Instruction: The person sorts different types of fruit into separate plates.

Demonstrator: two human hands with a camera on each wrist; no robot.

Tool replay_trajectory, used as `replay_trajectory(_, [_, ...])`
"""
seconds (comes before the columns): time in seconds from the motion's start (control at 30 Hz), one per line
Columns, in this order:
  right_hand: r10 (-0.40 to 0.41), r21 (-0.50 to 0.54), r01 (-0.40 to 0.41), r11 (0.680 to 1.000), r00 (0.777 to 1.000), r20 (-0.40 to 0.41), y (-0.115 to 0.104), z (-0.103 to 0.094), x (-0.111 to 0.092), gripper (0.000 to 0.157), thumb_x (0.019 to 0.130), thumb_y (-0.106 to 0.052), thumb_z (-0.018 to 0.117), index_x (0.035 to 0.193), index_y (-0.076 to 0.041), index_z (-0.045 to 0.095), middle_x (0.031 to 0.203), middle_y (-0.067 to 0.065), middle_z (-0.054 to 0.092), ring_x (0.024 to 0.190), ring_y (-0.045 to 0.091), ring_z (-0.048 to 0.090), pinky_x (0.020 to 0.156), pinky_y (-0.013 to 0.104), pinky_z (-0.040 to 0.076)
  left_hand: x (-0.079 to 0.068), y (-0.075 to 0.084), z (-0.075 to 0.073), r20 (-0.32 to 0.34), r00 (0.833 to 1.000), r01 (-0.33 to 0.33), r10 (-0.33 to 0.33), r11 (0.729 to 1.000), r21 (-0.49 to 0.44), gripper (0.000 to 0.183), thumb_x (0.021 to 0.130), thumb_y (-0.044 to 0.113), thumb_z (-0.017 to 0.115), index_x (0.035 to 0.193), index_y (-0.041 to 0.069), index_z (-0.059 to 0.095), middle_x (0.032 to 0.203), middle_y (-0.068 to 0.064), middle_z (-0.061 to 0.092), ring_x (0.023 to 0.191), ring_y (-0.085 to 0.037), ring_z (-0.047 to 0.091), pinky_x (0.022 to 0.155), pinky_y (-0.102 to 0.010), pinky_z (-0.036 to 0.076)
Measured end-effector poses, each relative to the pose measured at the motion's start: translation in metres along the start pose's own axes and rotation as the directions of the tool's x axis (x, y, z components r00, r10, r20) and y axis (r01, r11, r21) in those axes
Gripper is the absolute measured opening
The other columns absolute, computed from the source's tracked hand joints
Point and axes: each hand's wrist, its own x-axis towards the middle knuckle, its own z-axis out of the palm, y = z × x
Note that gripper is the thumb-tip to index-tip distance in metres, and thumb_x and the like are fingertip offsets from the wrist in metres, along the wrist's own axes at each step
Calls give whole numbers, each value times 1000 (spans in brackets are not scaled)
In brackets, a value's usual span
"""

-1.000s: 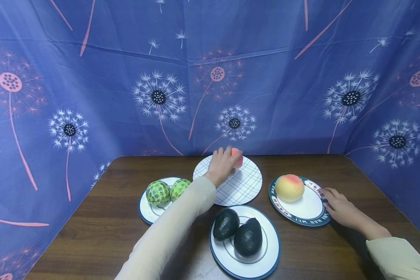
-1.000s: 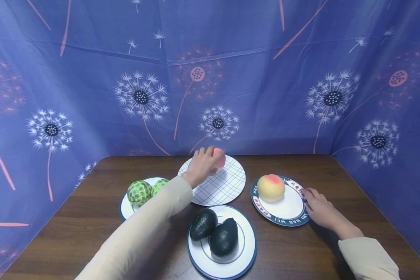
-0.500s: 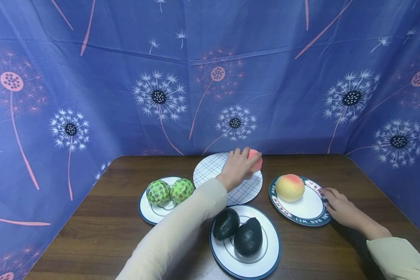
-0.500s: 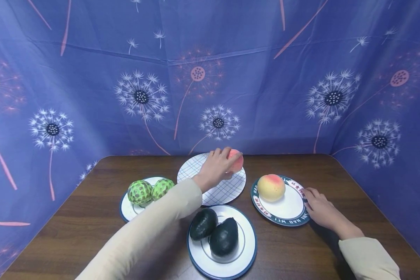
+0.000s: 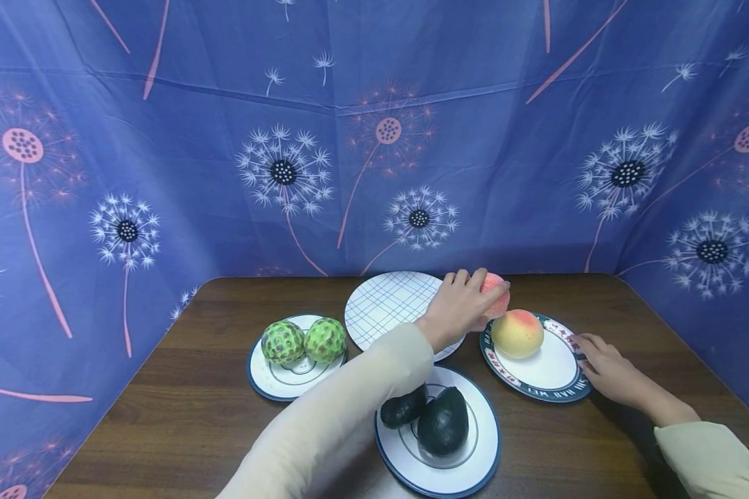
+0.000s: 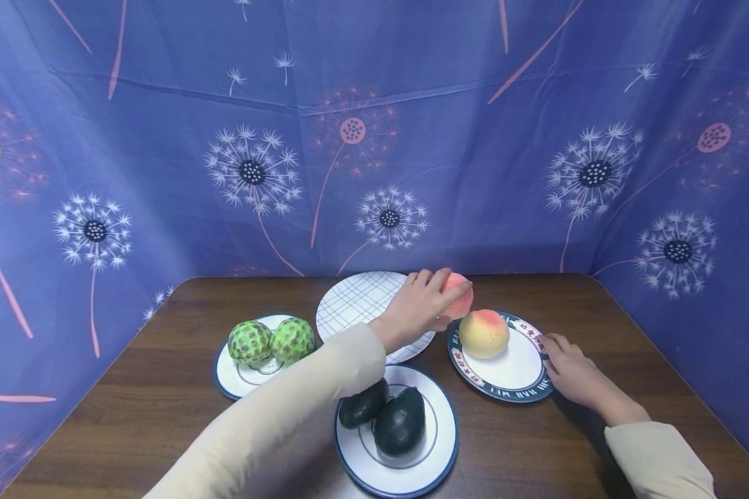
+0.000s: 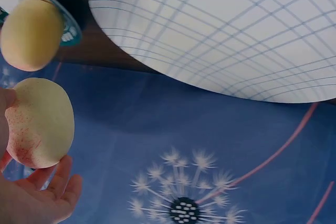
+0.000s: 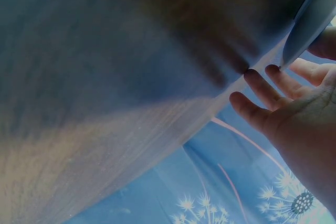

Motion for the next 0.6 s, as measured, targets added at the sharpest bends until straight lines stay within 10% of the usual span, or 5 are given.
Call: replay_trajectory(0.6, [-53, -35, 52, 998, 998, -31, 3, 0, 0, 48, 85, -4, 53, 126, 14, 36, 121, 37, 35, 107, 55, 38, 83, 66, 35, 13, 52, -23, 52, 987, -152, 153, 988, -27, 77, 83, 55, 54, 144, 39, 9, 149, 1, 24, 126, -16, 37, 105, -28, 30])
